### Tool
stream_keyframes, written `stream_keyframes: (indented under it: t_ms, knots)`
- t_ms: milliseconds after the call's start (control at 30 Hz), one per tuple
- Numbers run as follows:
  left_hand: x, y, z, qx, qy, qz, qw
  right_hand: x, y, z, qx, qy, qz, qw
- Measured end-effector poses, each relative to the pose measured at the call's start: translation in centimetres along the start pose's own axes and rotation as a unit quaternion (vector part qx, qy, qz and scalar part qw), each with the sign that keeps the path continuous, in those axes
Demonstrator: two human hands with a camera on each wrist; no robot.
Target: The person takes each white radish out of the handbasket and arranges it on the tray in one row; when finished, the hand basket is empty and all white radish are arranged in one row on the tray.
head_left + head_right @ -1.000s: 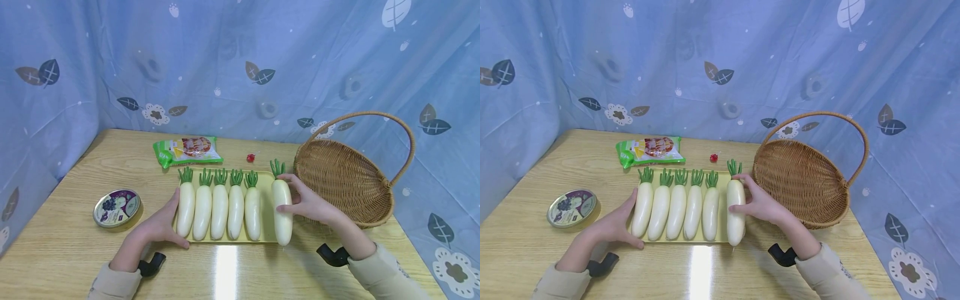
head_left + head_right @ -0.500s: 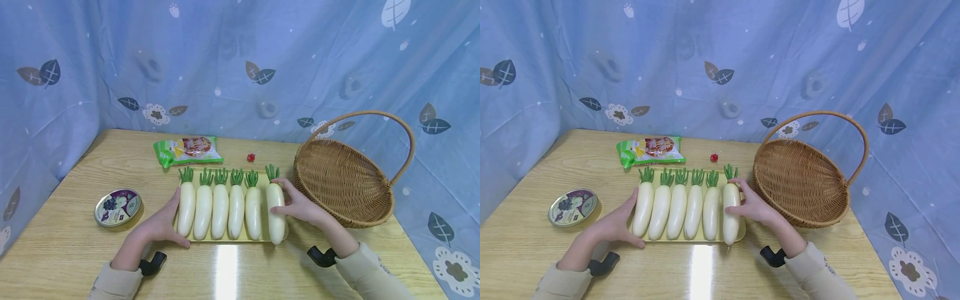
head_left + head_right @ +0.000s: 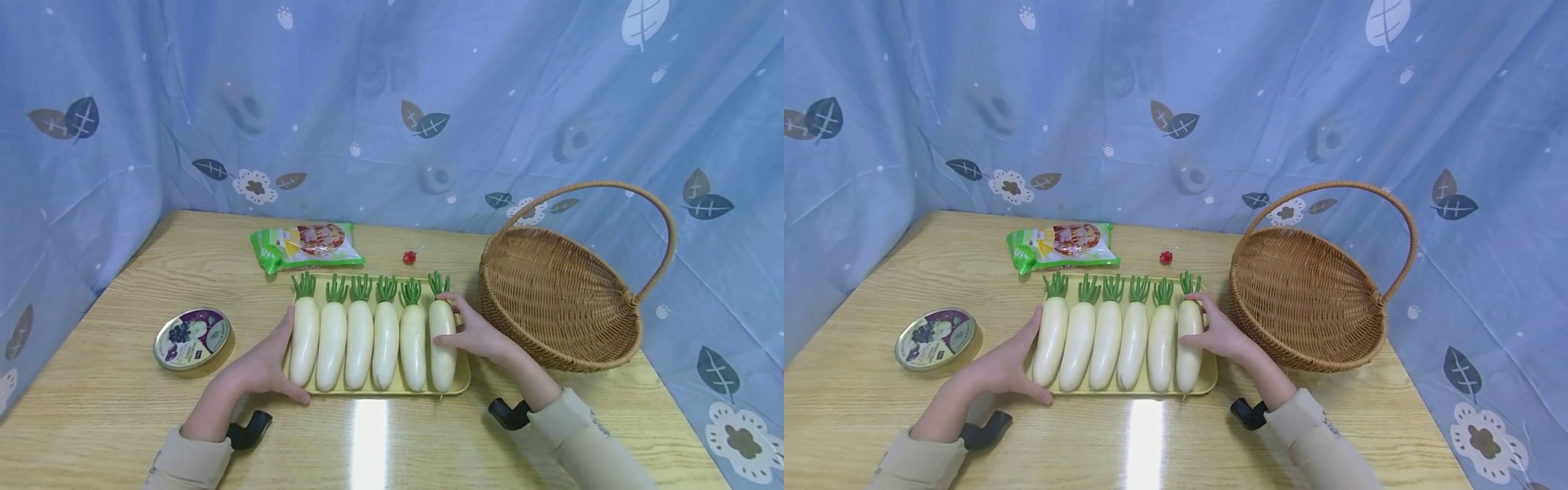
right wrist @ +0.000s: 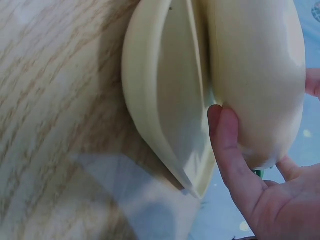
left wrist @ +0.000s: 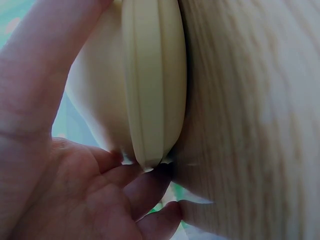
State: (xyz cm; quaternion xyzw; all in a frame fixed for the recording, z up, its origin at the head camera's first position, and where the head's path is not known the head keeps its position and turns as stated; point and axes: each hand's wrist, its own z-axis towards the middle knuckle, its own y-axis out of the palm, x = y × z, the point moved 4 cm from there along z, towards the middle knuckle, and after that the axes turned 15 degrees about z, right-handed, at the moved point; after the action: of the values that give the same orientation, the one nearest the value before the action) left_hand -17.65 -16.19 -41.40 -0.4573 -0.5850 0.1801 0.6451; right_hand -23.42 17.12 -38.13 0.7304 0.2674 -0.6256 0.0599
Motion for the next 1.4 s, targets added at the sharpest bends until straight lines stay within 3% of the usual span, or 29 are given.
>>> stream_keyframes:
  t_ms: [1167, 1400]
  knots:
    - [0.1, 0.0, -0.1, 0.000, -0.002, -0.002, 1.0000, 1.2, 0.7, 1.3, -0.044, 0.022, 0.042, 0.9979]
    - [0.2, -0.1, -0.1, 0.001, 0.001, -0.010, 1.0000, 1.0, 0.6, 1.3, -0.036, 0.012, 0.002, 0.9993]
